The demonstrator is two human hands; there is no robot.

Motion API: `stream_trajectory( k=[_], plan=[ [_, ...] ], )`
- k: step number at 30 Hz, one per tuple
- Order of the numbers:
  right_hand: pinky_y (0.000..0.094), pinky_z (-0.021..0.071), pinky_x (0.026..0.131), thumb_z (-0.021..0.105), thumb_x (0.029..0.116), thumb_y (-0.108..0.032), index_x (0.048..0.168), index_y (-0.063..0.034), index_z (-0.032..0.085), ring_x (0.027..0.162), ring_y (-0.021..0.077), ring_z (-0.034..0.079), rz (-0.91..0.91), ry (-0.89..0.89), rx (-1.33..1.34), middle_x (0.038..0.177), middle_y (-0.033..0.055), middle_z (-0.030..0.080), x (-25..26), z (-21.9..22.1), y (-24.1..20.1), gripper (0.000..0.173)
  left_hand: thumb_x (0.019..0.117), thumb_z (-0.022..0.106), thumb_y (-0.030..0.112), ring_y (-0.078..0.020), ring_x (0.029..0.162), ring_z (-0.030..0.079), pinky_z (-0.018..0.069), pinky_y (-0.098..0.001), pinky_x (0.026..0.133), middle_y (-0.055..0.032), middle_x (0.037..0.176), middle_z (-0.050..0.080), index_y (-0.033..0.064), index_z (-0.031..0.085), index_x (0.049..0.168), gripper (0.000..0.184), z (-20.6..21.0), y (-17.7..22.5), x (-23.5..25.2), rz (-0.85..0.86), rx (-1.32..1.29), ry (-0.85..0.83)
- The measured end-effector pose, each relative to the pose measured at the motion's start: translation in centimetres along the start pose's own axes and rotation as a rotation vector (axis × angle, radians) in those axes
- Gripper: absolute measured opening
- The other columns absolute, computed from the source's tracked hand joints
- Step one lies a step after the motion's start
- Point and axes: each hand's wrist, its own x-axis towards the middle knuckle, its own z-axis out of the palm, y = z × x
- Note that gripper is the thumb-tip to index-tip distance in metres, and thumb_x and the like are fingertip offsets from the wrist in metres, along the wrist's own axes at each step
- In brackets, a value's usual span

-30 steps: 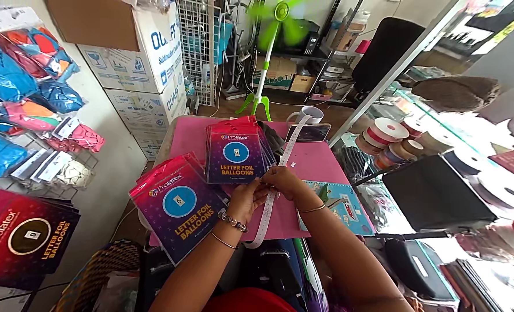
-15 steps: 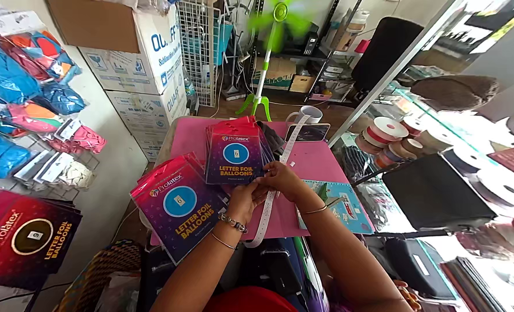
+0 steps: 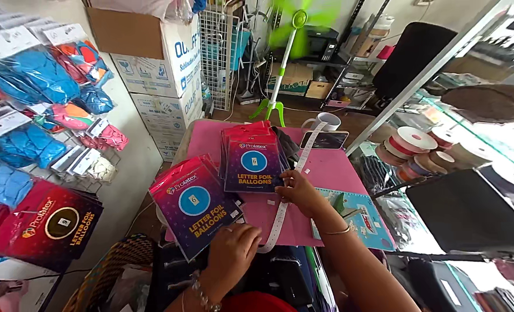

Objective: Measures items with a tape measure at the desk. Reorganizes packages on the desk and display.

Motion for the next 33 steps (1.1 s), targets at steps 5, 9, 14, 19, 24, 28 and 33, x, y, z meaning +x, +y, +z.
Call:
stream_trajectory(
  k=[5, 9, 14, 19, 24, 28, 33],
  plan=[
    [0.0282, 0.058, 0.071, 0.067, 0.094, 0.001, 0.147, -0.0001, 0.042, 0.081, 0.0145, 0.067, -0.031, -0.181, 0.036, 0.116, 0.0149, 0.063, -0.7, 3.5, -0.7, 0.059, 0.0922, 0.068, 0.037, -0.0308, 0.115, 0.066, 0.0527, -0.0512, 0.091, -0.0041, 0.125, 0.07, 0.0227, 0.077, 0.112, 0.026, -1.2, -4.0, -3.1, 0.063, 0.392, 0.018],
    [0.0279, 0.057, 0.07, 0.066, 0.0931, 0.001, 0.145, -0.0006, 0.048, 0.079, 0.0119, 0.066, -0.092, -0.472, -0.02, 0.119, 0.013, 0.065, -1.2, 6.7, -1.0, 0.054, 0.098, 0.064, 0.026, -0.0274, 0.108, 0.064, 0.0501, -0.0447, 0.091, -0.003, 0.113, 0.07, 0.0248, 0.074, 0.106, 0.013, -3.0, -6.9, -4.9, 0.12, 0.44, 0.153],
    [0.0297, 0.0575, 0.071, 0.065, 0.0947, 0.002, 0.142, -0.0007, 0.049, 0.077, 0.0137, 0.066, -0.117, -0.604, -0.153, 0.111, 0.014, 0.065, -0.7, 9.7, -1.3, 0.05, 0.0969, 0.068, 0.04, -0.0293, 0.111, 0.054, 0.0421, -0.0416, 0.097, -0.009, 0.112, 0.057, 0.0218, 0.061, 0.11, 0.023, -5.2, -9.0, -6.2, -0.006, 0.528, 0.389],
    [0.0309, 0.0567, 0.07, 0.064, 0.0963, 0.001, 0.145, -0.0023, 0.046, 0.078, 0.0154, 0.066, -0.144, -0.647, -0.256, 0.114, 0.0162, 0.065, -0.1, 11.3, -1.8, 0.053, 0.1019, 0.048, 0.057, -0.0292, 0.124, 0.057, 0.0378, -0.0485, 0.103, -0.0059, 0.125, 0.067, 0.0254, 0.065, 0.126, 0.043, -6.1, -8.8, -5.8, 0.01, 0.559, 0.205],
    [0.0459, 0.0534, 0.096, 0.067, 0.099, -0.02, 0.146, -0.0006, 0.049, 0.109, 0.0301, 0.066, -0.288, -0.402, -0.522, 0.13, 0.0222, 0.062, -1.6, 9.6, -2.8, 0.054, 0.1043, 0.046, 0.049, -0.0322, 0.112, 0.066, 0.0438, -0.0559, 0.099, -0.0068, 0.117, 0.073, 0.0192, 0.076, 0.116, 0.044, -5.3, -9.0, -5.7, -0.005, 0.505, 0.056],
    [0.0427, 0.0573, 0.085, 0.063, 0.1013, -0.025, 0.137, -0.0032, 0.058, 0.096, 0.0254, 0.069, -0.324, -0.129, -0.515, 0.121, 0.0177, 0.066, -3.9, 4.3, -1.3, 0.042, 0.1046, 0.046, 0.052, -0.0313, 0.109, 0.063, 0.0401, -0.0517, 0.099, -0.0103, 0.113, 0.071, 0.0182, 0.075, 0.111, 0.045, -5.6, -6.2, -4.1, -0.003, 0.389, 0.079],
    [0.0346, 0.056, 0.078, 0.061, 0.1019, -0.025, 0.131, -0.0014, 0.061, 0.085, 0.0162, 0.066, -0.231, -0.034, -0.538, 0.108, 0.0113, 0.068, -6.7, -0.1, 2.1, 0.037, 0.0979, 0.062, 0.038, -0.03, 0.102, 0.07, 0.0533, -0.0528, 0.089, -0.0088, 0.109, 0.074, 0.013, 0.078, 0.107, 0.031, -1.9, -0.6, 0.2, 0.049, 0.092, -0.092]
  ],
)
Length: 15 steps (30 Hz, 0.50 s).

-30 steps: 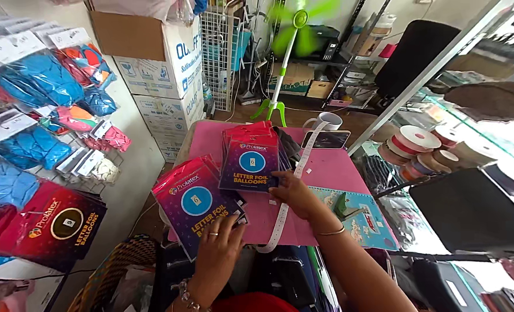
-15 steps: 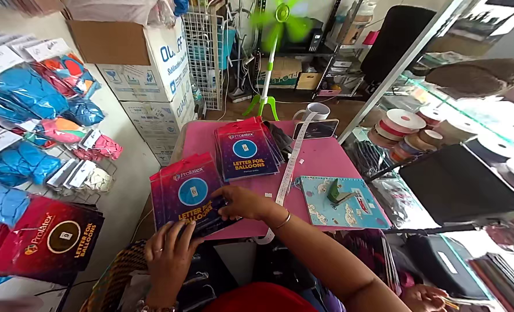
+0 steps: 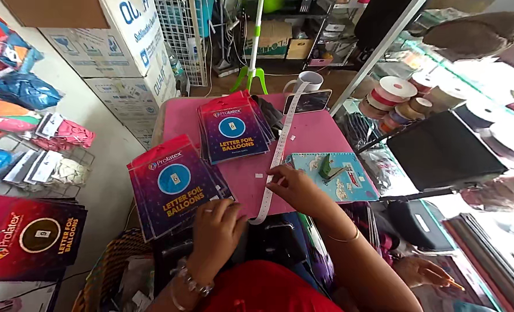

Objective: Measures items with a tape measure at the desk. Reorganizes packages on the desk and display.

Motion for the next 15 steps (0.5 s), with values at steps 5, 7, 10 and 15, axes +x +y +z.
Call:
stream_trajectory(
  k=[5, 7, 10, 15],
  plan=[
    [0.0296, 0.0549, 0.076, 0.062, 0.1017, -0.023, 0.126, -0.003, 0.064, 0.082, 0.0118, 0.065, 0.126, 0.07, 0.041, 0.103, 0.008, 0.068, -2.4, -0.8, 2.0, 0.031, 0.0963, 0.062, 0.052, -0.0417, 0.121, 0.059, 0.0434, -0.0599, 0.101, -0.0191, 0.127, 0.066, 0.0047, 0.071, 0.125, 0.055, 3.6, 3.6, 5.4, -0.195, -0.076, -0.457],
    [0.0301, 0.055, 0.076, 0.062, 0.1019, -0.023, 0.125, -0.0027, 0.063, 0.082, 0.0122, 0.065, 0.159, 0.102, 0.066, 0.103, 0.0082, 0.068, -2.8, -1.0, 2.7, 0.031, 0.0935, 0.066, 0.053, -0.0408, 0.128, 0.054, 0.0407, -0.0578, 0.105, -0.0195, 0.136, 0.06, 0.0048, 0.066, 0.131, 0.061, 4.5, 4.5, 6.8, -0.261, -0.062, -0.557],
    [0.0314, 0.0555, 0.078, 0.063, 0.1012, -0.023, 0.124, -0.0022, 0.064, 0.083, 0.013, 0.066, 0.187, 0.117, 0.098, 0.103, 0.0085, 0.069, -3.2, -0.7, 3.6, 0.031, 0.0936, 0.07, 0.041, -0.0396, 0.13, 0.051, 0.0403, -0.0564, 0.105, -0.0175, 0.136, 0.06, 0.0059, 0.069, 0.122, 0.046, 5.0, 4.8, 7.9, -0.322, -0.119, -0.613],
    [0.0273, 0.057, 0.08, 0.064, 0.0992, -0.019, 0.124, -0.0009, 0.064, 0.088, 0.0117, 0.068, 0.108, 0.211, 0.222, 0.109, 0.0099, 0.07, -3.1, 1.3, 3.9, 0.031, 0.1002, 0.063, 0.025, -0.027, 0.103, 0.068, 0.0526, -0.0465, 0.095, -0.0157, 0.111, 0.07, -0.0008, 0.066, 0.118, 0.032, 4.3, 3.8, 8.4, -0.435, -0.418, -0.612]
  ],
)
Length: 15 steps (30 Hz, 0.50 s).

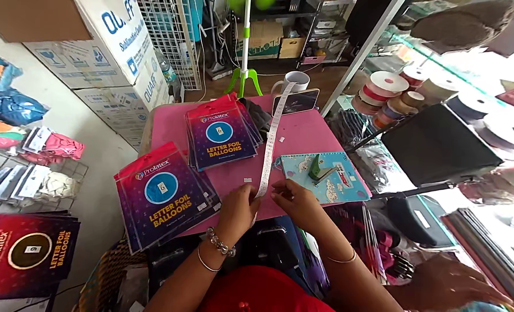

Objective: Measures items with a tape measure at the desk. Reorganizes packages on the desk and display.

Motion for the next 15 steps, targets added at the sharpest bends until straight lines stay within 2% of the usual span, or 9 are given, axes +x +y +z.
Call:
stream_trajectory(
  k=[3, 5, 6, 10, 15],
  plan=[
    [0.0237, 0.0583, 0.08, 0.065, 0.0984, -0.018, 0.125, -0.0014, 0.063, 0.092, 0.0086, 0.07, -0.08, 0.067, 0.127, 0.112, 0.0079, 0.072, -0.2, 1.2, 0.1, 0.031, 0.0997, 0.066, 0.02, -0.0106, 0.086, 0.069, 0.0576, -0.0284, 0.082, -0.0081, 0.102, 0.071, -0.0001, 0.065, 0.118, 0.027, -0.4, -0.6, -0.1, -0.013, -0.377, -0.01],
    [0.0216, 0.0585, 0.08, 0.065, 0.098, -0.016, 0.125, -0.0005, 0.063, 0.093, 0.0067, 0.07, -0.135, 0.079, 0.21, 0.111, 0.0069, 0.072, -0.3, 1.9, 0.2, 0.031, 0.0985, 0.066, 0.013, -0.0063, 0.075, 0.067, 0.0565, -0.0231, 0.069, -0.0044, 0.095, 0.071, -0.0004, 0.065, 0.116, 0.022, -0.2, -0.8, -0.2, -0.01, -0.556, 0.0],
    [0.0206, 0.0587, 0.08, 0.066, 0.0974, -0.015, 0.124, -0.0001, 0.063, 0.093, 0.0059, 0.071, -0.154, 0.09, 0.244, 0.11, 0.0063, 0.073, -0.3, 2.2, 0.3, 0.03, 0.098, 0.067, 0.011, -0.0058, 0.073, 0.066, 0.056, -0.0223, 0.067, -0.0036, 0.094, 0.071, -0.0003, 0.065, 0.115, 0.021, 0.0, -0.9, -0.2, -0.007, -0.613, 0.008],
    [0.0204, 0.0594, 0.08, 0.068, 0.0954, -0.011, 0.122, 0.0012, 0.066, 0.092, 0.0054, 0.071, -0.185, 0.162, 0.296, 0.105, 0.0061, 0.074, -0.4, 3.0, 0.5, 0.029, 0.0976, 0.065, 0.006, -0.0088, 0.077, 0.068, 0.0581, -0.0244, 0.069, -0.0053, 0.098, 0.071, -0.0007, 0.064, 0.117, 0.02, 0.7, -0.8, -0.4, -0.003, -0.754, 0.023],
    [0.0185, 0.0586, 0.078, 0.069, 0.0943, -0.011, 0.114, 0.0006, 0.069, 0.088, 0.0038, 0.07, -0.179, 0.225, 0.287, 0.098, 0.0049, 0.074, -0.4, 3.1, 0.3, 0.023, 0.097, 0.064, 0.003, -0.0091, 0.079, 0.068, 0.0584, -0.0246, 0.07, -0.0058, 0.099, 0.07, -0.0012, 0.063, 0.116, 0.019, 1.1, -0.6, -0.5, 0.012, -0.795, 0.028]
  ],
)
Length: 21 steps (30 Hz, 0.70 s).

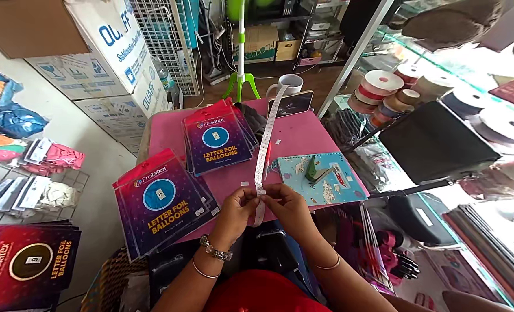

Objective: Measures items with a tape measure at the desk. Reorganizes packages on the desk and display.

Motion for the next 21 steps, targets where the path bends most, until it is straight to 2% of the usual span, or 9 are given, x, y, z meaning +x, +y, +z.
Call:
stream_trajectory(
  k=[3, 9, 12, 15, 19, 21],
  plan=[
    [0.0185, 0.0588, 0.076, 0.071, 0.0933, -0.012, 0.111, 0.0, 0.07, 0.088, 0.0047, 0.071, -0.008, 0.023, -0.032, 0.101, 0.0061, 0.074, 0.0, 0.1, -0.1, 0.021, 0.0973, 0.064, 0.002, -0.0099, 0.08, 0.069, 0.0591, -0.0254, 0.071, -0.0066, 0.099, 0.071, -0.0018, 0.063, 0.116, 0.019, 0.1, 0.1, -0.1, -0.006, -0.023, 0.008],
    [0.0196, 0.0582, 0.073, 0.073, 0.0917, -0.014, 0.105, -0.0024, 0.074, 0.098, 0.0115, 0.068, -0.184, 0.111, -0.221, 0.117, 0.0151, 0.067, 0.0, 0.5, 0.5, 0.018, 0.0989, 0.062, 0.003, -0.0086, 0.077, 0.068, 0.0578, -0.0242, 0.069, -0.0058, 0.098, 0.071, -0.0023, 0.064, 0.116, 0.018, 0.0, 0.1, -0.1, -0.021, -0.056, 0.015],
    [0.0217, 0.0594, 0.074, 0.074, 0.0908, -0.014, 0.102, -0.0025, 0.075, 0.098, 0.0138, 0.069, -0.221, 0.143, -0.265, 0.119, 0.0166, 0.067, -0.1, 0.8, 0.5, 0.016, 0.0988, 0.062, 0.003, -0.009, 0.075, 0.068, 0.0581, -0.0245, 0.068, -0.0059, 0.096, 0.071, -0.0024, 0.065, 0.116, 0.018, 0.0, 0.0, -0.1, -0.025, -0.086, 0.018],
    [0.0238, 0.0586, 0.079, 0.073, 0.0912, -0.016, 0.098, -0.005, 0.077, 0.102, 0.0159, 0.068, -0.296, 0.182, -0.328, 0.119, 0.0152, 0.068, -0.1, 1.0, 0.8, 0.013, 0.0996, 0.061, 0.002, -0.0104, 0.077, 0.069, 0.0592, -0.0254, 0.069, -0.0069, 0.096, 0.071, -0.0027, 0.064, 0.116, 0.018, 0.0, 0.1, -0.2, -0.055, -0.129, 0.017],
    [0.0349, 0.0554, 0.091, 0.072, 0.0927, -0.018, 0.095, -0.0087, 0.08, 0.107, 0.0246, 0.067, -0.426, 0.255, -0.462, 0.12, 0.0161, 0.07, 0.0, 1.4, 1.5, 0.013, 0.1002, 0.06, 0.002, -0.0114, 0.077, 0.07, 0.0599, -0.0262, 0.069, -0.0075, 0.096, 0.072, -0.0033, 0.064, 0.117, 0.018, -0.1, 0.4, -0.1, -0.1, -0.176, 0.028],
    [0.0363, 0.054, 0.093, 0.072, 0.0929, -0.019, 0.095, -0.0101, 0.081, 0.109, 0.0273, 0.066, -0.476, 0.283, -0.516, 0.121, 0.0164, 0.071, 0.0, 1.5, 1.6, 0.013, 0.1005, 0.059, 0.002, -0.0116, 0.076, 0.07, 0.0598, -0.0263, 0.069, -0.0075, 0.095, 0.072, -0.0035, 0.064, 0.116, 0.017, -0.2, 0.4, 0.0, -0.117, -0.199, 0.032]
  ],
)
